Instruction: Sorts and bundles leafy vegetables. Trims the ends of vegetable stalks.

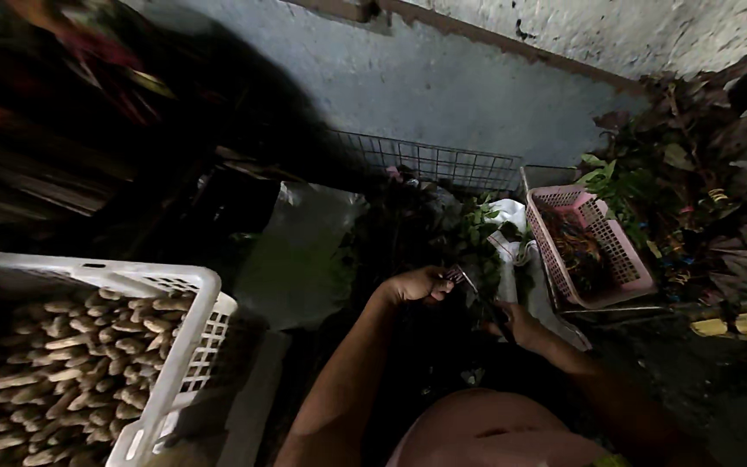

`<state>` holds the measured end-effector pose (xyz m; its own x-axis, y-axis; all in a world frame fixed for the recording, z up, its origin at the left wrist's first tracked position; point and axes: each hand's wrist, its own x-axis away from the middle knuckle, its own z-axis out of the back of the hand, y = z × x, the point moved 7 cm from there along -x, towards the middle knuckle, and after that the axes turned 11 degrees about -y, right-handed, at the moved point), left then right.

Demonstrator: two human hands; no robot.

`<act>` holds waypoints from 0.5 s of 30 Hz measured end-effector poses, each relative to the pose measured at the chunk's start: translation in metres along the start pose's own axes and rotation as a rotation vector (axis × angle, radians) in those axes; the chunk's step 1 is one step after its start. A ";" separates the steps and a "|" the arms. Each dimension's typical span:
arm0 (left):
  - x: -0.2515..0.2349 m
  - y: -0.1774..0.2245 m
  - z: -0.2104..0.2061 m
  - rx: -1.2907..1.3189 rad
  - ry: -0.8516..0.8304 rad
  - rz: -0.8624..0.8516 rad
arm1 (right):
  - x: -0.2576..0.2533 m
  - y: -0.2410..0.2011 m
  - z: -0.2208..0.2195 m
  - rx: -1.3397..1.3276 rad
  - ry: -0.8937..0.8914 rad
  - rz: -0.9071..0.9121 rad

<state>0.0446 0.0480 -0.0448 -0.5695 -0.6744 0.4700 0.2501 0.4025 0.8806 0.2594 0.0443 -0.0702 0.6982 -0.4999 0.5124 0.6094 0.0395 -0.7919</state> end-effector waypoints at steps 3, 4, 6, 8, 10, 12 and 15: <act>-0.005 -0.008 0.003 -0.028 -0.001 0.012 | 0.003 0.002 -0.002 -0.040 0.001 -0.023; -0.004 -0.008 0.003 -0.021 0.003 0.015 | 0.000 0.006 -0.001 -0.062 0.009 -0.043; -0.004 -0.005 0.001 -0.015 0.014 0.034 | -0.013 0.019 0.002 -0.088 0.032 -0.101; -0.005 -0.002 -0.001 -0.034 0.004 0.058 | -0.025 0.028 0.005 -0.081 0.031 -0.116; -0.006 0.000 0.001 -0.041 0.001 0.059 | -0.024 0.020 0.005 -0.123 -0.046 -0.087; -0.005 -0.001 0.002 -0.035 -0.005 0.057 | -0.017 0.011 -0.001 -0.199 -0.147 0.011; 0.000 0.000 0.004 -0.052 0.010 0.083 | -0.008 0.017 -0.002 -0.207 -0.247 0.038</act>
<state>0.0418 0.0504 -0.0455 -0.5377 -0.6462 0.5416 0.3360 0.4248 0.8406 0.2635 0.0471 -0.0882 0.8048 -0.2751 0.5260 0.5094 -0.1348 -0.8499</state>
